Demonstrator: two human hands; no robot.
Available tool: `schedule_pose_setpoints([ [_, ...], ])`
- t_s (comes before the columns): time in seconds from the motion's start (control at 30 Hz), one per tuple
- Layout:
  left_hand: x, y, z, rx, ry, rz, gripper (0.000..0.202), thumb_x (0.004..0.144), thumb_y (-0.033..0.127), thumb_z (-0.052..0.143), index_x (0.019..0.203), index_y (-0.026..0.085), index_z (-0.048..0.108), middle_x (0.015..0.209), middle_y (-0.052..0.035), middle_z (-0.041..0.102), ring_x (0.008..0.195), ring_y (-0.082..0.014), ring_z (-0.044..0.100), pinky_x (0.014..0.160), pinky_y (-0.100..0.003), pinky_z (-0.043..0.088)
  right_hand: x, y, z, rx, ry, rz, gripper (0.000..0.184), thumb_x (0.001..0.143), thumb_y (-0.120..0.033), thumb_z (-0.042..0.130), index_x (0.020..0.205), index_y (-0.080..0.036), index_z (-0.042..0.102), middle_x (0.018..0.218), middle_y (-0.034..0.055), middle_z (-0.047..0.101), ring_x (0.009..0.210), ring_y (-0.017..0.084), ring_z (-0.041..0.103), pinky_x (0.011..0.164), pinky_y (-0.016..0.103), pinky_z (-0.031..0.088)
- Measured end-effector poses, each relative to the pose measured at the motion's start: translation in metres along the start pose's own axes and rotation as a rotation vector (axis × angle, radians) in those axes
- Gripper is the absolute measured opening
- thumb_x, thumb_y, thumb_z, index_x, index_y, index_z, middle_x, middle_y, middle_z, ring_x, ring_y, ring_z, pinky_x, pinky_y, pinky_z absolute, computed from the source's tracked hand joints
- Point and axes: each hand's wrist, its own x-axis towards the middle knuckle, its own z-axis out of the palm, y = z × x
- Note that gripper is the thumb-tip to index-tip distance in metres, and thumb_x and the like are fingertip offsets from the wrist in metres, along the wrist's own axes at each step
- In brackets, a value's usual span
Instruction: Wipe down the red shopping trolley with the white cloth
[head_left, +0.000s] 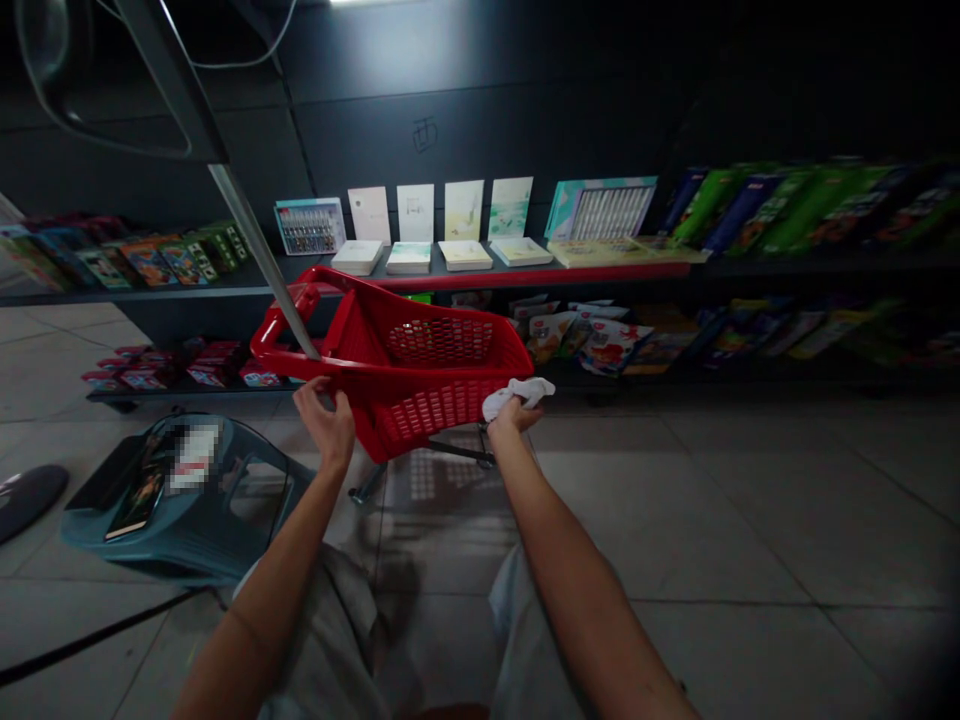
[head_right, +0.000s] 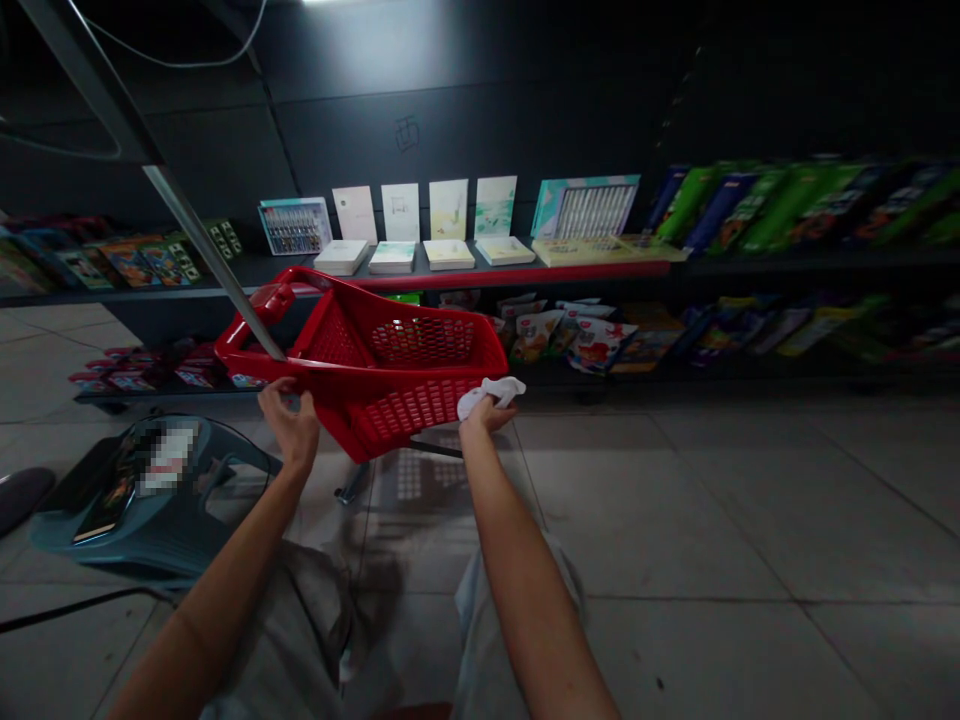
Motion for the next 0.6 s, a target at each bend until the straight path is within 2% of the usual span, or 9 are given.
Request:
schedule_pose_setpoints([
  [0.07,-0.002,-0.008,0.008,-0.051,0.027,-0.138,0.045,0.084,0.028,0.069,0.124,0.017,0.051,0.125,-0.0131,0.058,0.116,-0.0235,0.059,0.103,-0.041,0.051,0.0,0.001,0.002,-0.013,0.07,-0.006,0.037,0.078,-0.034,0.057,0.111,-0.023,0.046,0.12,0.0117,0.062,0.107,0.023,0.067,0.088,0.033,0.056],
  [0.13,-0.004,-0.017,0.016,-0.11,-0.028,-0.221,0.058,0.085,0.035,0.072,0.13,0.018,0.041,0.131,-0.0159,0.057,0.115,-0.0225,0.063,0.102,-0.039,0.053,-0.002,0.001,0.003,-0.021,0.084,-0.035,0.034,0.074,-0.033,0.059,0.105,-0.022,0.049,0.113,0.01,0.065,0.103,0.024,0.067,0.089,0.035,0.056],
  [0.2,-0.007,-0.025,0.023,-0.139,-0.086,-0.256,0.062,0.088,0.039,0.071,0.134,0.02,0.035,0.128,-0.0156,0.062,0.112,-0.0218,0.068,0.1,-0.039,0.055,-0.005,0.001,0.003,-0.026,0.068,-0.078,0.032,0.072,-0.033,0.061,0.101,-0.022,0.051,0.109,0.0082,0.066,0.1,0.024,0.066,0.089,0.036,0.055],
  [0.27,-0.008,-0.032,0.027,-0.148,-0.096,-0.264,0.065,0.089,0.039,0.071,0.139,0.022,0.032,0.126,-0.0151,0.066,0.111,-0.0217,0.07,0.098,-0.038,0.057,-0.013,0.002,0.004,-0.025,0.025,-0.135,0.033,0.071,-0.034,0.061,0.1,-0.021,0.053,0.108,0.0074,0.067,0.099,0.023,0.065,0.092,0.036,0.054],
  [0.33,-0.008,-0.038,0.03,-0.162,-0.098,-0.25,0.065,0.09,0.039,0.07,0.141,0.022,0.034,0.127,-0.0148,0.067,0.11,-0.0209,0.071,0.096,-0.036,0.059,-0.024,0.005,0.007,-0.023,-0.04,-0.194,0.036,0.071,-0.036,0.062,0.103,-0.019,0.057,0.108,0.0073,0.069,0.099,0.024,0.065,0.095,0.037,0.053],
  [0.43,-0.008,-0.044,0.036,-0.197,-0.129,-0.241,0.056,0.092,0.044,0.067,0.137,0.021,0.044,0.125,-0.0135,0.07,0.106,-0.0198,0.073,0.093,-0.034,0.06,-0.046,0.014,0.012,-0.031,-0.162,-0.263,0.042,0.071,-0.039,0.064,0.106,-0.016,0.063,0.107,0.0083,0.07,0.098,0.024,0.065,0.096,0.039,0.052],
  [0.6,-0.014,-0.042,0.045,-0.249,-0.146,-0.217,0.053,0.092,0.05,0.065,0.131,0.017,0.05,0.121,-0.0137,0.071,0.106,-0.0199,0.072,0.095,-0.035,0.06,-0.091,0.036,0.02,-0.065,-0.395,-0.354,0.042,0.073,-0.037,0.061,0.107,-0.014,0.066,0.105,0.0088,0.071,0.097,0.022,0.064,0.097,0.036,0.05],
])
